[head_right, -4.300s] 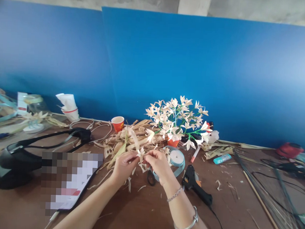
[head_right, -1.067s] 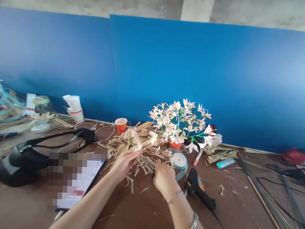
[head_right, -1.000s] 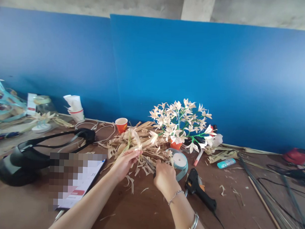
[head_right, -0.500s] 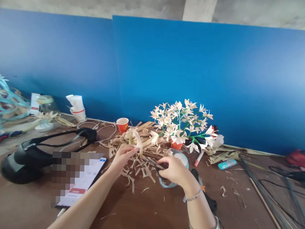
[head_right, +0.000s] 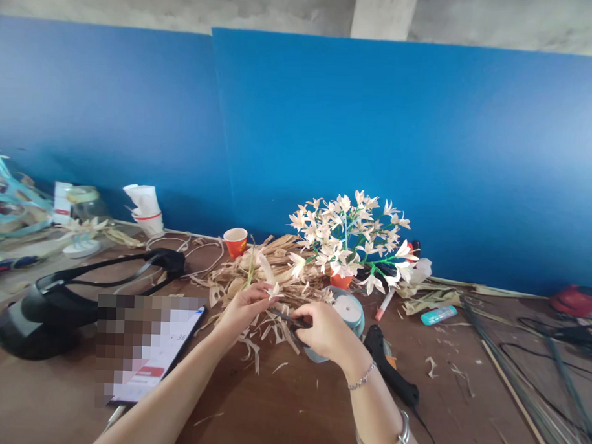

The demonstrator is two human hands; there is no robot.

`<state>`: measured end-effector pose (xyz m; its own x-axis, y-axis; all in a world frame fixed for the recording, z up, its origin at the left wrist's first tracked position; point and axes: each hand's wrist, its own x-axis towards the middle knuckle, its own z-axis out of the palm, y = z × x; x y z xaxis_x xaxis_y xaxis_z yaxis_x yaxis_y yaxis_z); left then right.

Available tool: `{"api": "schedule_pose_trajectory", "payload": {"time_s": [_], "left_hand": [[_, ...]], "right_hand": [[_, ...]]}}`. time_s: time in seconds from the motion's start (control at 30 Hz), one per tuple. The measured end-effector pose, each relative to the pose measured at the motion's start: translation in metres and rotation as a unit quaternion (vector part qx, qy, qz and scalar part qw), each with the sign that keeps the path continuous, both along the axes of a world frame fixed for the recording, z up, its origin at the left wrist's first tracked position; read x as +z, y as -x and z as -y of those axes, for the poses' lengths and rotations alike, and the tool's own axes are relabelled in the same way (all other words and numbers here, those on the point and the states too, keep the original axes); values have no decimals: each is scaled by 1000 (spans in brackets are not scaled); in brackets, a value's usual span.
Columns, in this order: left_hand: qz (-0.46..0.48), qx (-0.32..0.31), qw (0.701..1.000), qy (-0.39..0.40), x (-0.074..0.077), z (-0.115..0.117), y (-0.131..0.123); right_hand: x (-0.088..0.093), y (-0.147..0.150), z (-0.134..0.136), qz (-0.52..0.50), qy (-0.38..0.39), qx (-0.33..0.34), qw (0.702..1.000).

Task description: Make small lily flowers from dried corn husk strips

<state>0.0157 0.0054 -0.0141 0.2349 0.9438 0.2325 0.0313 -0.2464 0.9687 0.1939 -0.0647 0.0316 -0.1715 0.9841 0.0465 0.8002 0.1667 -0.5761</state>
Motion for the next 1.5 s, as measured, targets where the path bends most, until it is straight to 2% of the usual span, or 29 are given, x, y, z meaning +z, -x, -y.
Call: {"api": "schedule_pose_trajectory", "payload": {"time_s": [0.13,0.27,0.43,1.3,1.5], "left_hand": [[1,12,1000,-17,-5,-2,-1],[-5,10,999,-30,-7,-3,-1],[-18,-18,999,-39,-4,0,-2],[8,-37,999,-22,-1,4,-4],[20,-8,1000,-16,0,3,-3]], "right_hand": [[5,-4,2,31,5,-2,999],[7,-7,5,14,11,-2,1000],[6,-3,4,-7,14,8,1000],[-2,-2,0,-15,34,6,999],[-3,1,4,36,27,6,999]]}}
